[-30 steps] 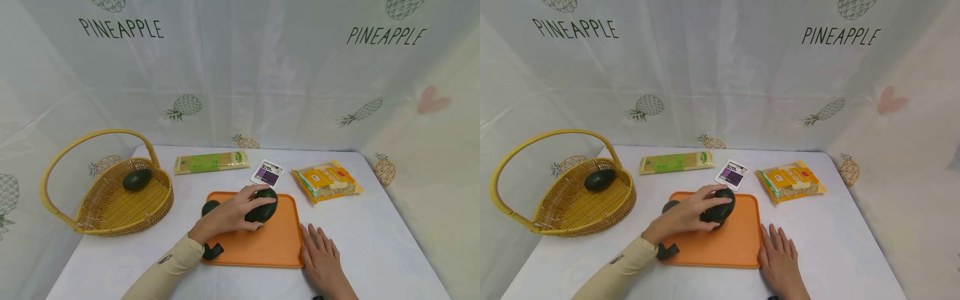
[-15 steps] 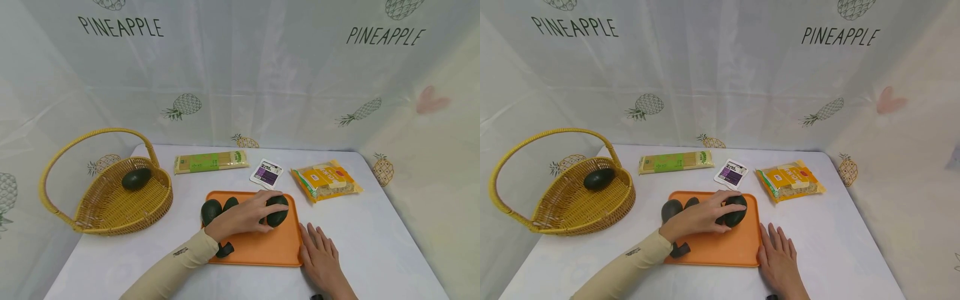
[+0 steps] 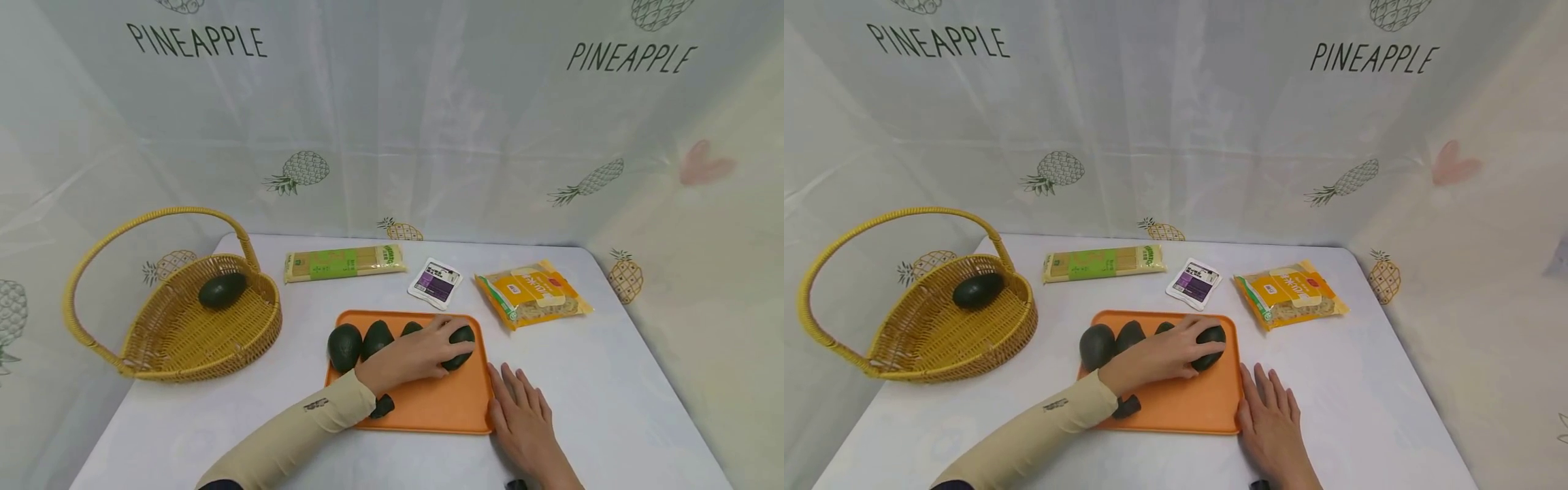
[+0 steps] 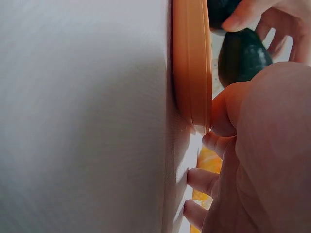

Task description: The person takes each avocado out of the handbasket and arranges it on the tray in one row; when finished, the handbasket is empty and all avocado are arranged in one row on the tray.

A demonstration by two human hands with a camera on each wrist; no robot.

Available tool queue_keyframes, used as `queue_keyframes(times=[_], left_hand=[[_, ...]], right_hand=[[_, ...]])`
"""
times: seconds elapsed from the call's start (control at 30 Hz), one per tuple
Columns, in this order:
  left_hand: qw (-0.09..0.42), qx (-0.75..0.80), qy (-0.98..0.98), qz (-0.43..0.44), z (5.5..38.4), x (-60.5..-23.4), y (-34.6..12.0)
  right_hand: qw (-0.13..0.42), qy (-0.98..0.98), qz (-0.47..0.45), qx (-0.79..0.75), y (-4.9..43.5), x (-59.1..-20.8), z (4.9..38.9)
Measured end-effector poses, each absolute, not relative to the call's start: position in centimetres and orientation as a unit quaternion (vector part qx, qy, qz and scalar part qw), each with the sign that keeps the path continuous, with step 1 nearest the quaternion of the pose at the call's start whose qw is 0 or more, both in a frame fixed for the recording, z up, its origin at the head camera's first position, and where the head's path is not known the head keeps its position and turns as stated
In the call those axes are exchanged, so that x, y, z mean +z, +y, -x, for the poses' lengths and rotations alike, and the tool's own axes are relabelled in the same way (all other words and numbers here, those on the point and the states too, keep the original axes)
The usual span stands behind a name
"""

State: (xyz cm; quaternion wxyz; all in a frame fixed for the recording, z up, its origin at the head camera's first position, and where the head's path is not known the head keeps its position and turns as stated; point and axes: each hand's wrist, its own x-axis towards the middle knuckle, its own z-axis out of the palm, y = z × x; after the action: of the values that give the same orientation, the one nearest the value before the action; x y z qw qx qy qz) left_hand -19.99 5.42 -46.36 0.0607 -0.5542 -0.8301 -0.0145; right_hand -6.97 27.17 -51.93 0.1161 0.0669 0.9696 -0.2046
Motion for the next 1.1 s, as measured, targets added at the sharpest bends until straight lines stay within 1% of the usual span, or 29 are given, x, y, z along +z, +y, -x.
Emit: queue_keyframes(times=[0.17, 0.37, 0.6, 0.77, 0.83, 1.1], left_hand=[[0.107, 0.066, -0.828, 0.547, 19.6, -46.8, 5.9], [0.091, 0.081, -0.837, 0.533, 19.2, -47.6, 5.8], [0.111, 0.083, -0.837, 0.529, 19.3, -47.5, 5.9], [0.088, 0.088, -0.843, 0.523, 19.2, -47.2, 5.9], [0.086, 0.083, -0.844, 0.523, 19.1, -47.2, 5.9], [0.118, 0.081, -0.839, 0.526, 19.0, -47.5, 5.9]], right_hand=[[0.115, 0.970, -0.064, -0.205, 27.2, -52.0, 6.8], [0.116, 0.970, -0.062, -0.206, 27.3, -52.1, 6.6], [0.105, 0.970, -0.054, -0.211, 27.5, -52.2, 6.7], [0.115, 0.968, -0.056, -0.218, 27.5, -52.0, 6.9], [0.120, 0.966, -0.057, -0.222, 27.5, -52.0, 6.9], [0.118, 0.966, -0.061, -0.222, 27.5, -51.9, 6.9]])
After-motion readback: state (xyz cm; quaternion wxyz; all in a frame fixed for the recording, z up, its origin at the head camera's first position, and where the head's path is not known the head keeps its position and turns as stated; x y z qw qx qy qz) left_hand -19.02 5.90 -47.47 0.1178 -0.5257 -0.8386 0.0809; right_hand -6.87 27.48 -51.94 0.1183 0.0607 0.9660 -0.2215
